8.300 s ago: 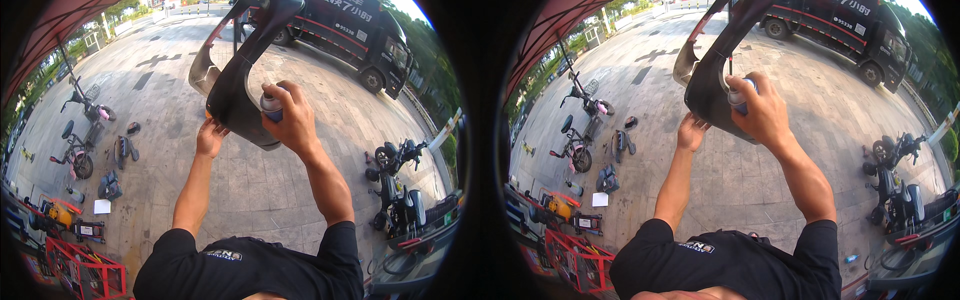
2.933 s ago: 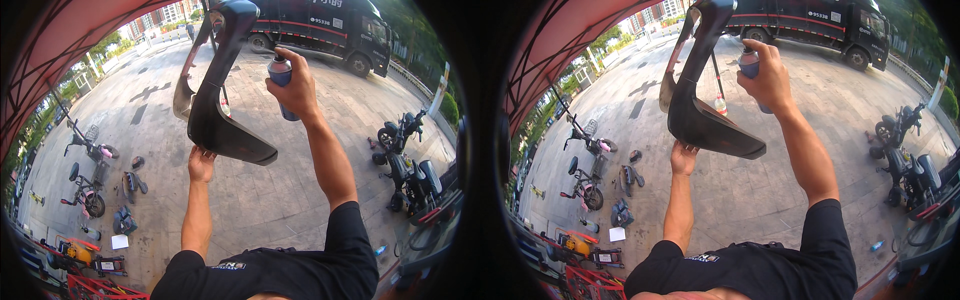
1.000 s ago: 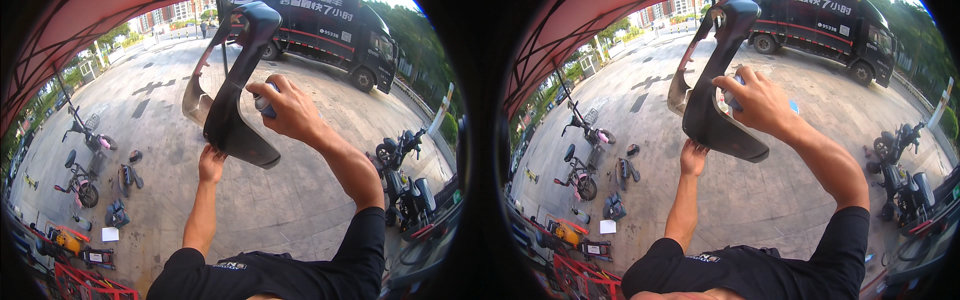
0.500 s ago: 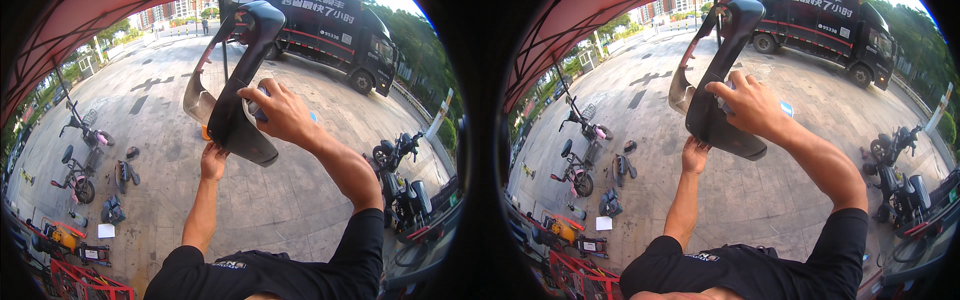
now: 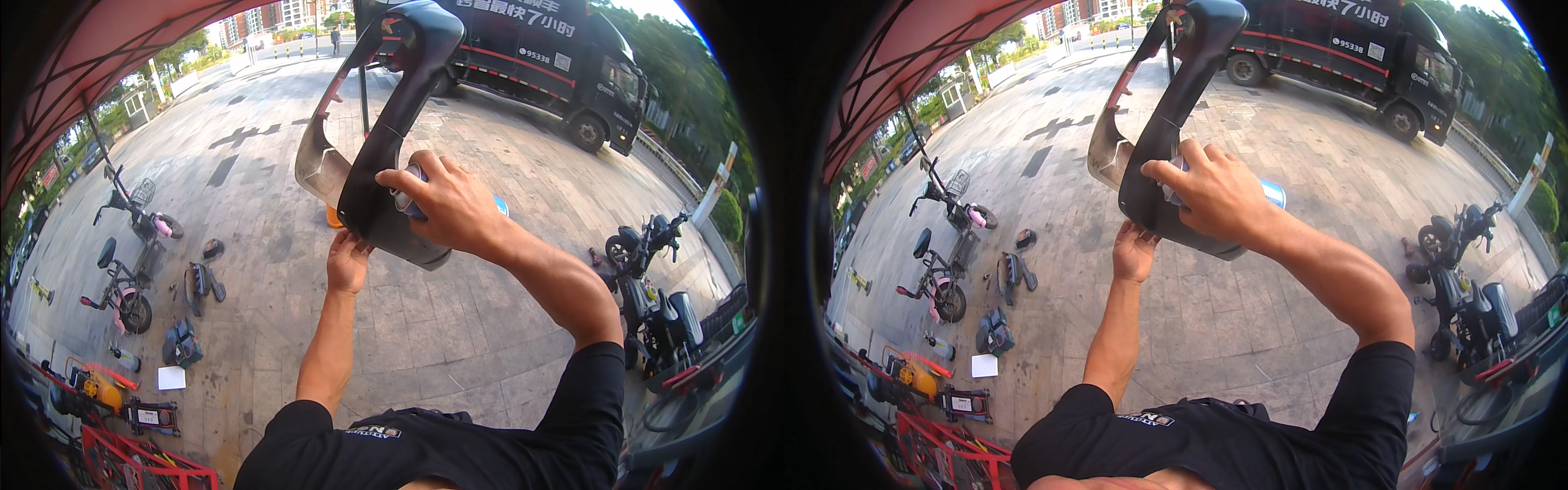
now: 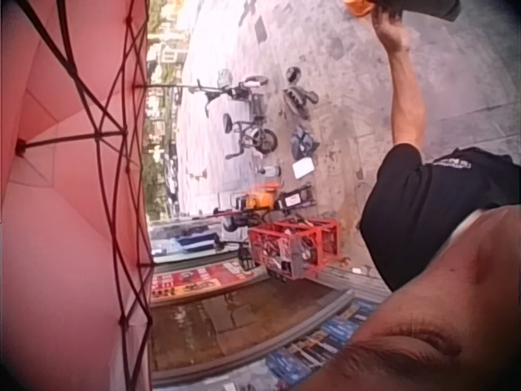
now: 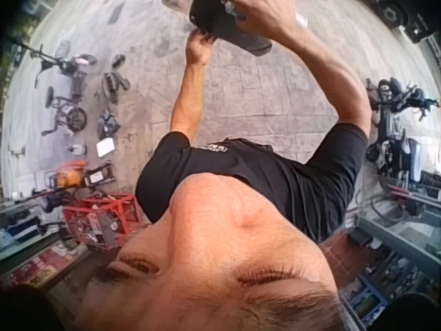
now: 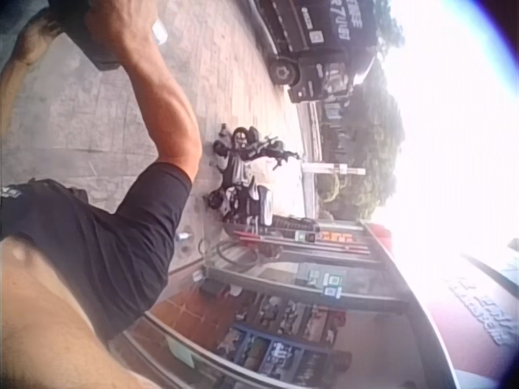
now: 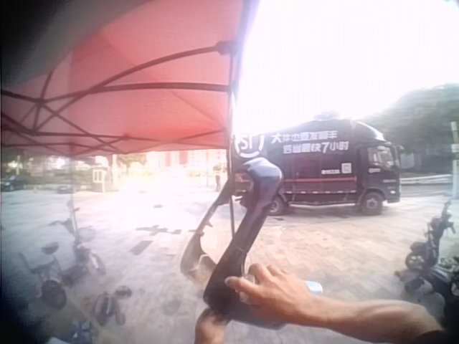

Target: The person holds a curved plastic fairing and applies black spray paint to its surface. They rotate the part to cover different areas and continue spraying until the end of the clip.

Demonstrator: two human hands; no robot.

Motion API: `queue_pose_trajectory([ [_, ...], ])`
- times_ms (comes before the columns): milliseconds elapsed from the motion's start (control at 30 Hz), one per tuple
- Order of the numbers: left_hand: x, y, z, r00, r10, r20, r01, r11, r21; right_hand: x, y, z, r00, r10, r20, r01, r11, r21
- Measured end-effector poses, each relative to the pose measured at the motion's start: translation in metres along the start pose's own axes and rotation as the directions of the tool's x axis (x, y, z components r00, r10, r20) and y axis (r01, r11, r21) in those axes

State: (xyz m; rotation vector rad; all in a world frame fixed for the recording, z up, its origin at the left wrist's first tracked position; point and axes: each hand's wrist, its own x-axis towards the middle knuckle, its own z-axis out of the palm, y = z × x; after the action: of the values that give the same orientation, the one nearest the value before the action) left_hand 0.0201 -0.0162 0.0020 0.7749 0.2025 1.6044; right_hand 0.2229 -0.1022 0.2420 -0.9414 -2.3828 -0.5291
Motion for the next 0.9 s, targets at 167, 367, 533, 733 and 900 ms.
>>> queue_pose_trajectory([
  [167,0.001,0.001,-0.003,1.0,0.008,0.005,-0.008,1.0,-0.013,0.01,0.032,-0.012,0.981,0.162,-0.109,-0.164,0.987,-0.004],
  [367,0.001,0.003,-0.003,1.0,0.012,0.016,-0.011,1.0,-0.022,-0.001,0.047,-0.017,0.962,0.212,-0.17,-0.21,0.977,0.027],
  [533,0.002,0.005,-0.003,1.0,0.008,0.015,-0.008,1.0,-0.004,-0.025,0.027,0.0,0.991,0.127,-0.052,-0.123,0.99,0.074],
  [733,0.004,0.007,-0.004,1.0,-0.006,0.002,0.006,1.0,0.0,-0.008,0.055,-0.009,0.943,0.222,-0.25,-0.211,0.975,0.07],
  [900,0.003,0.009,-0.004,1.0,0.0,0.027,0.0,1.0,0.021,-0.024,0.042,0.006,0.974,0.211,-0.088,-0.2,0.973,0.119],
])
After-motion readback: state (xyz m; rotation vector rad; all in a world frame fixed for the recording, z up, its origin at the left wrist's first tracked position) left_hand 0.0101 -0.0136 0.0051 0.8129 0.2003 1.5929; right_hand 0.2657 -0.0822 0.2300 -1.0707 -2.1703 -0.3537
